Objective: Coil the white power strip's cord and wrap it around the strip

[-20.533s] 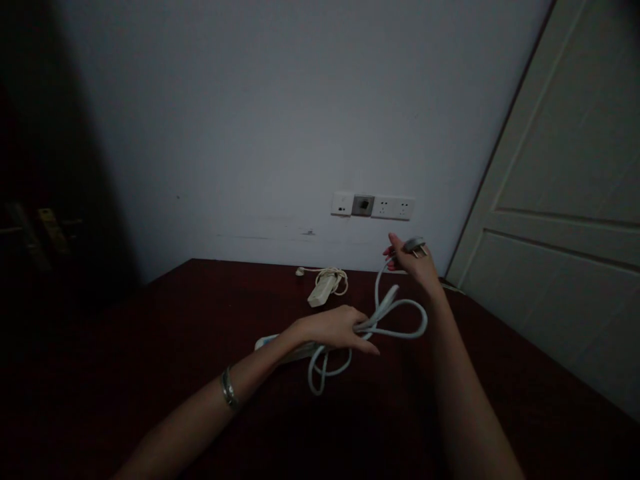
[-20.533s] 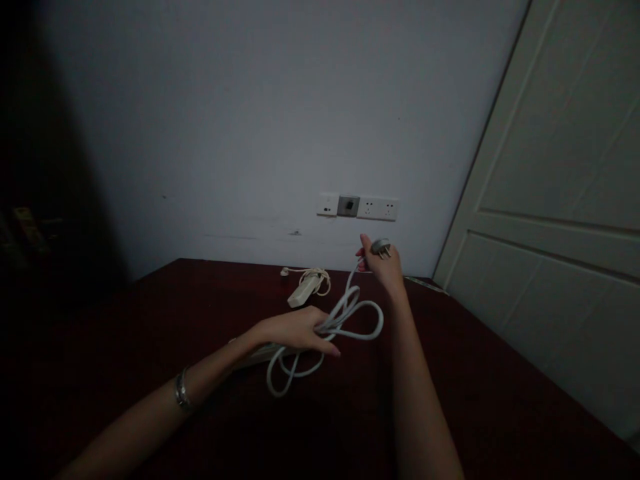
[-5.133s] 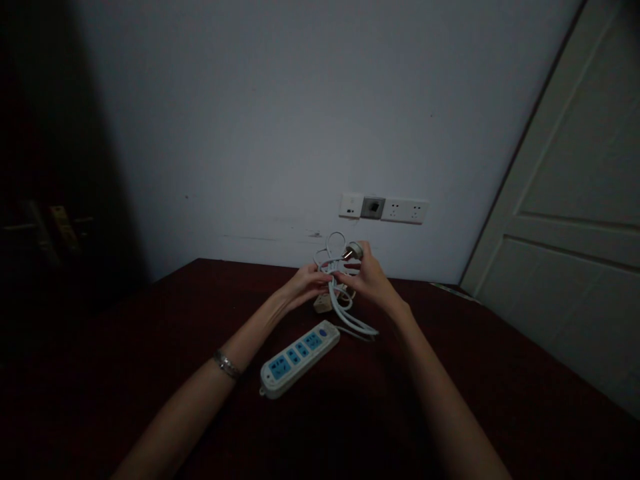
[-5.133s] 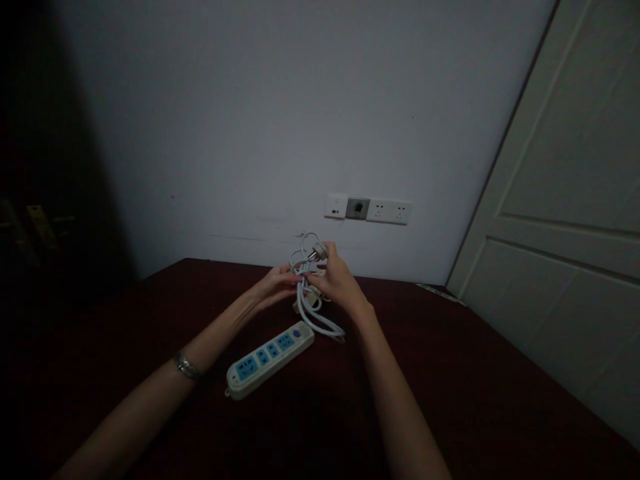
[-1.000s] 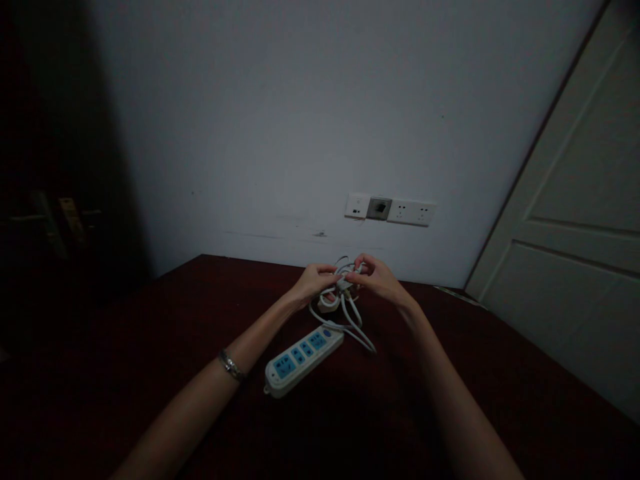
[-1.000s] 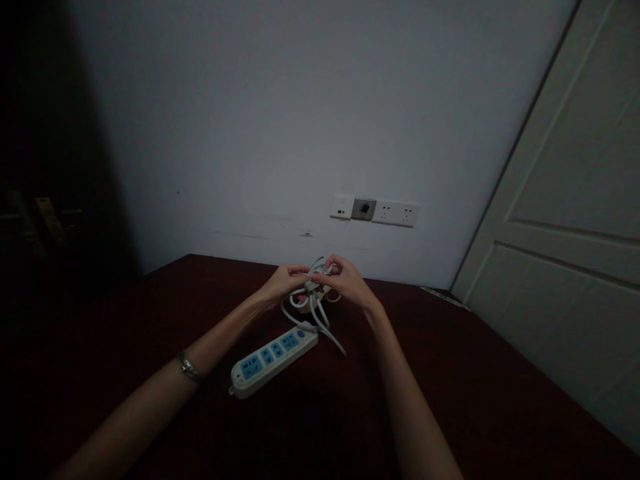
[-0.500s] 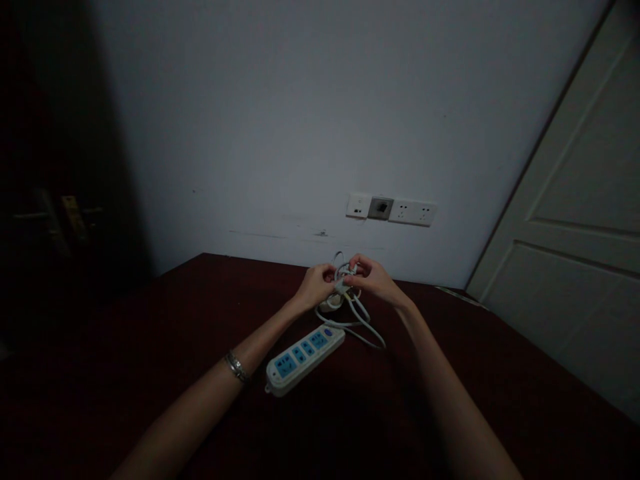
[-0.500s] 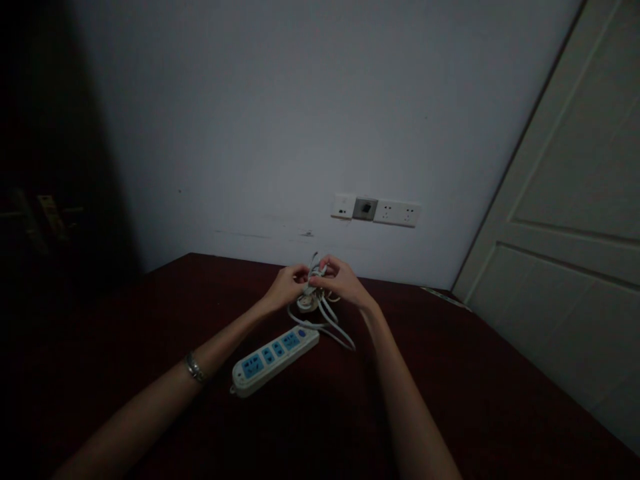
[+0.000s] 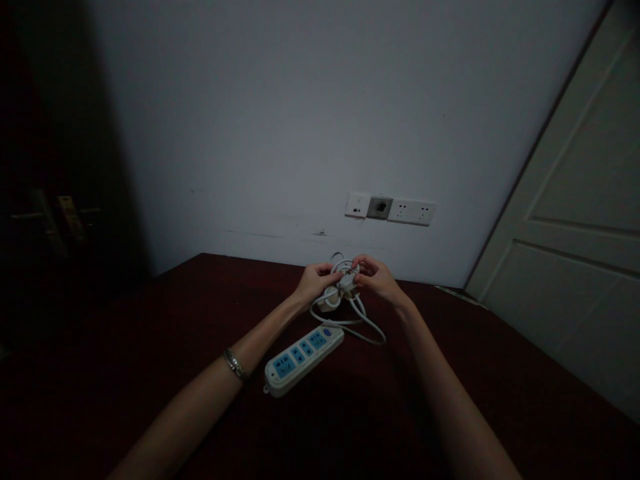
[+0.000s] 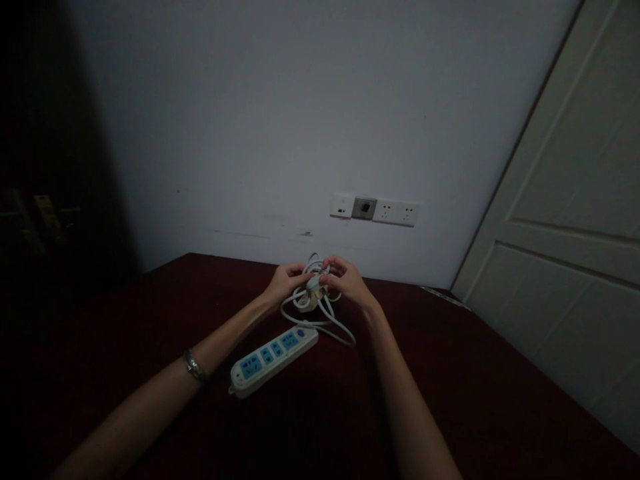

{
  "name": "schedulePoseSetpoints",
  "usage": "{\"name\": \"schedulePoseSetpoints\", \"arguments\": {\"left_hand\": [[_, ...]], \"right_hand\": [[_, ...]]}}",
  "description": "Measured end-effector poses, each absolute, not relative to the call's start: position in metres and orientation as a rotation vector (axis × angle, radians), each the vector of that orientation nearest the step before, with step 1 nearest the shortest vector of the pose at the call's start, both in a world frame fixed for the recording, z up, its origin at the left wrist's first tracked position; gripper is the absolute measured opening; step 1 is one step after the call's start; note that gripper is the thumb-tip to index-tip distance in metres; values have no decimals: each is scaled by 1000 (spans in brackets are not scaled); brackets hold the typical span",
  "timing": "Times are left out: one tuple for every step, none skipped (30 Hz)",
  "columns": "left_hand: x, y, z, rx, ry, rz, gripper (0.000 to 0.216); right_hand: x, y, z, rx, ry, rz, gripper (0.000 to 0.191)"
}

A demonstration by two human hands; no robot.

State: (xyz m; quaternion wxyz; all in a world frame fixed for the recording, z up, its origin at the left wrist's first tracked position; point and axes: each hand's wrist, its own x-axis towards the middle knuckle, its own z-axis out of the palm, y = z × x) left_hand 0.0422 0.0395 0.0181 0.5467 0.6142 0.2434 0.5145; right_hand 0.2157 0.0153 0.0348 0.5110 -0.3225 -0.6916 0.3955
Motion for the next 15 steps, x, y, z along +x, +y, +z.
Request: {"name": "schedulePoseSetpoints", "arguments": {"left_hand": [[42,39,19,1440,557,1186,31],[41,39,19,1418,536,1152,32],[41,39,19,1393,515,1116,33],[40,39,20,1364,493,1080,33],[39,39,20,1332,469,1046,33],[38,38,21,1304,444,1009,33],[38,38,22,1282,418,974,33],[37,38,23,1269,395,940,34],[35,38,23,1268,377,913,35],[34,38,24,1279,365,895,38],[33,38,24,1300,360,882,40],[32,38,25,1327,354,875,42],[31,38,25,1358,345,868,44],[31,38,24,1391,336,864,46],[30,39,24,1420,332,866,47]], "right_hand": [[216,15,35,-781,-1668,933,39],[217,15,35,-789,-1675,913,37],[217,15,35,-800,-1680,896,36],[217,15,36,-815,-1682,888,36],[217,14,36,-830,-1679,888,36],[216,14,37,-840,-1673,895,36],[216,13,37,-846,-1668,907,36],[216,13,37,-849,-1664,917,36],[215,12,38,-848,-1663,925,36],[215,11,38,-846,-1665,931,36],[214,11,38,-843,-1668,935,35],[214,10,39,-845,-1670,934,35],[214,10,39,-850,-1672,930,34],[213,10,39,-857,-1674,925,34],[213,10,39,-864,-1675,919,33]]}}
